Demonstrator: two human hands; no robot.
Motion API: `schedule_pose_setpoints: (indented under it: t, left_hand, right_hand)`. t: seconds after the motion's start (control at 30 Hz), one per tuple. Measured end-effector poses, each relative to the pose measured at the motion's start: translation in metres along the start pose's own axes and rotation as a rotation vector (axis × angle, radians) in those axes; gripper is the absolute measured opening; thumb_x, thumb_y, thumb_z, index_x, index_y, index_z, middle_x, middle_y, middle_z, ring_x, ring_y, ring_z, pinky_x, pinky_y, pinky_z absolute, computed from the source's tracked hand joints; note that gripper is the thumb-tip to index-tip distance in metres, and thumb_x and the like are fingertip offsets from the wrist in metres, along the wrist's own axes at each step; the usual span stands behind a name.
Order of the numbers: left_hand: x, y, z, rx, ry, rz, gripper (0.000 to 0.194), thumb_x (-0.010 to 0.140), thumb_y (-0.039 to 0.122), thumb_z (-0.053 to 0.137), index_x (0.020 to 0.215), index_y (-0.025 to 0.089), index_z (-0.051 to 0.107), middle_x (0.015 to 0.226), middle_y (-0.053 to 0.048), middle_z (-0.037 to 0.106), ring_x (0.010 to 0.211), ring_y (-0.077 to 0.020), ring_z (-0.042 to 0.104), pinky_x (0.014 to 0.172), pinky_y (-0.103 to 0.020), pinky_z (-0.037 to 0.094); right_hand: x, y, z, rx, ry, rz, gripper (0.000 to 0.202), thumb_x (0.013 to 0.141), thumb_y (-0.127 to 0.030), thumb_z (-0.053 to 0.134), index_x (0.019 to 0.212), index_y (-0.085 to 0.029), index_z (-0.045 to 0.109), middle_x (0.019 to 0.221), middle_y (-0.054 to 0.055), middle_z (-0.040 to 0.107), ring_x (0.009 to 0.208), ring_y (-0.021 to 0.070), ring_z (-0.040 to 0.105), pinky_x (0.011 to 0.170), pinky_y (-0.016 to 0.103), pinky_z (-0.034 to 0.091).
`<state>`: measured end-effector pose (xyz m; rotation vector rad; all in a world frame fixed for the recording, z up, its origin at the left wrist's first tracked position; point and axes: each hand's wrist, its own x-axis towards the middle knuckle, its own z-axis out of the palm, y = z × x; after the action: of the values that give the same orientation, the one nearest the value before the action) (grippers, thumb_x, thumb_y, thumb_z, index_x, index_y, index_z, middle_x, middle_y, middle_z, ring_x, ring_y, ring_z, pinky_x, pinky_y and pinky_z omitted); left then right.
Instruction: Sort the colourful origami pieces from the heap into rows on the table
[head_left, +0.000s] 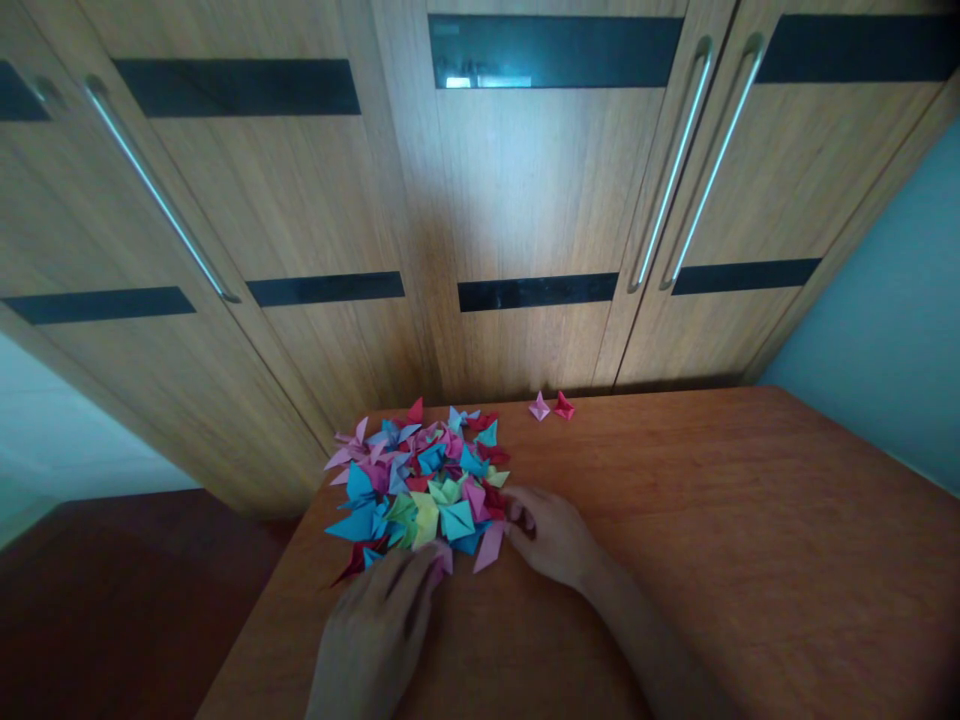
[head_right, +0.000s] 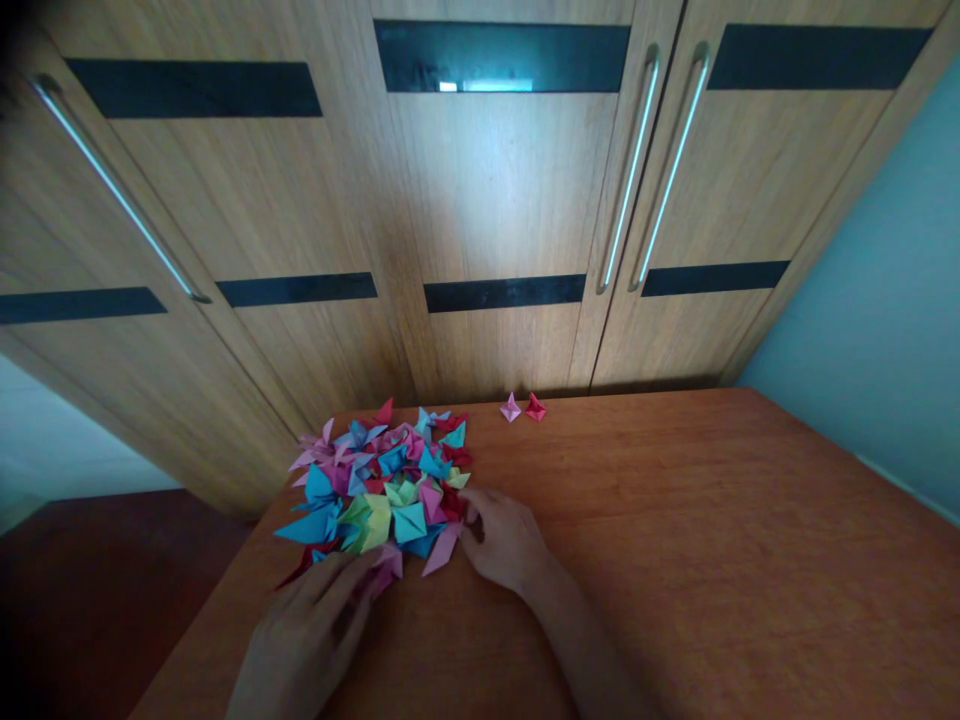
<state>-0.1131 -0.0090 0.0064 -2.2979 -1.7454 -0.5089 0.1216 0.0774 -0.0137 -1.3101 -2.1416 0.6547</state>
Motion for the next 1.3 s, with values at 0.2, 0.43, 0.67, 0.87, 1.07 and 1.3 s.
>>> schedule_pose_setpoints:
  t: [0.2,0.43,0.67,0.87,1.07,1.3]
  left_hand:
    - [0.026,0.000,-0.010,0.039,0.065,-0.003,0.034,0.083,0.032,0.053,0.116,0.023,0.057,0.111,-0.008,0.059,0.098,-0.0245,0.057,0.081,-0.036,0.048]
    - [0.053,0.027,0.001,0.102,-0.065,0.079,0.044,0.078,0.017,0.055,0.122,0.023,0.053,0.124,-0.010,0.054,0.110,-0.0293,0.050,0.089,-0.045,0.040]
    - [0.057,0.022,0.006,0.069,-0.045,0.101,0.040,0.079,0.012,0.050,0.116,0.023,0.057,0.116,-0.009,0.059,0.106,-0.0275,0.053,0.090,-0.043,0.041]
    - [0.062,0.012,-0.004,-0.240,0.169,-0.075,0.050,0.082,0.028,0.053,0.130,0.020,0.043,0.117,-0.011,0.056,0.107,-0.0271,0.053,0.091,-0.042,0.043]
    - [0.073,0.029,-0.012,-1.131,0.110,-0.390,0.044,0.081,0.035,0.056,0.123,0.024,0.049,0.109,-0.006,0.060,0.096,-0.0213,0.060,0.082,-0.034,0.050]
    - [0.087,0.064,0.006,-1.906,0.003,-0.640,0.031,0.075,0.031,0.065,0.103,0.018,0.060,0.101,-0.006,0.065,0.092,-0.0198,0.063,0.084,-0.034,0.050]
  right_hand:
    - [0.001,-0.001,0.006,-0.026,0.018,-0.003,0.027,0.081,-0.024,0.050,0.106,-0.024,0.061,0.086,0.002,0.065,0.073,0.0131,0.057,0.066,0.021,0.040]
    - [0.005,0.008,0.012,0.004,0.081,0.007,0.026,0.082,-0.021,0.048,0.102,-0.022,0.063,0.086,0.003,0.065,0.073,0.0139,0.057,0.070,0.023,0.042]
    - [0.004,0.004,0.008,-0.014,0.062,0.003,0.029,0.080,-0.019,0.049,0.105,-0.023,0.062,0.088,0.002,0.065,0.071,0.0125,0.057,0.069,0.022,0.041]
    - [0.003,0.002,0.005,0.015,0.086,0.010,0.028,0.079,-0.021,0.052,0.106,-0.024,0.061,0.079,0.000,0.064,0.065,0.0121,0.056,0.064,0.021,0.040]
    - [0.004,-0.002,-0.005,0.170,0.306,-0.028,0.019,0.083,-0.024,0.048,0.094,-0.021,0.064,0.085,0.003,0.064,0.073,0.0141,0.056,0.067,0.024,0.042]
    - [0.004,-0.006,-0.011,0.671,0.338,0.023,0.024,0.084,-0.037,0.052,0.096,-0.021,0.064,0.087,0.003,0.065,0.073,0.0143,0.058,0.062,0.024,0.045]
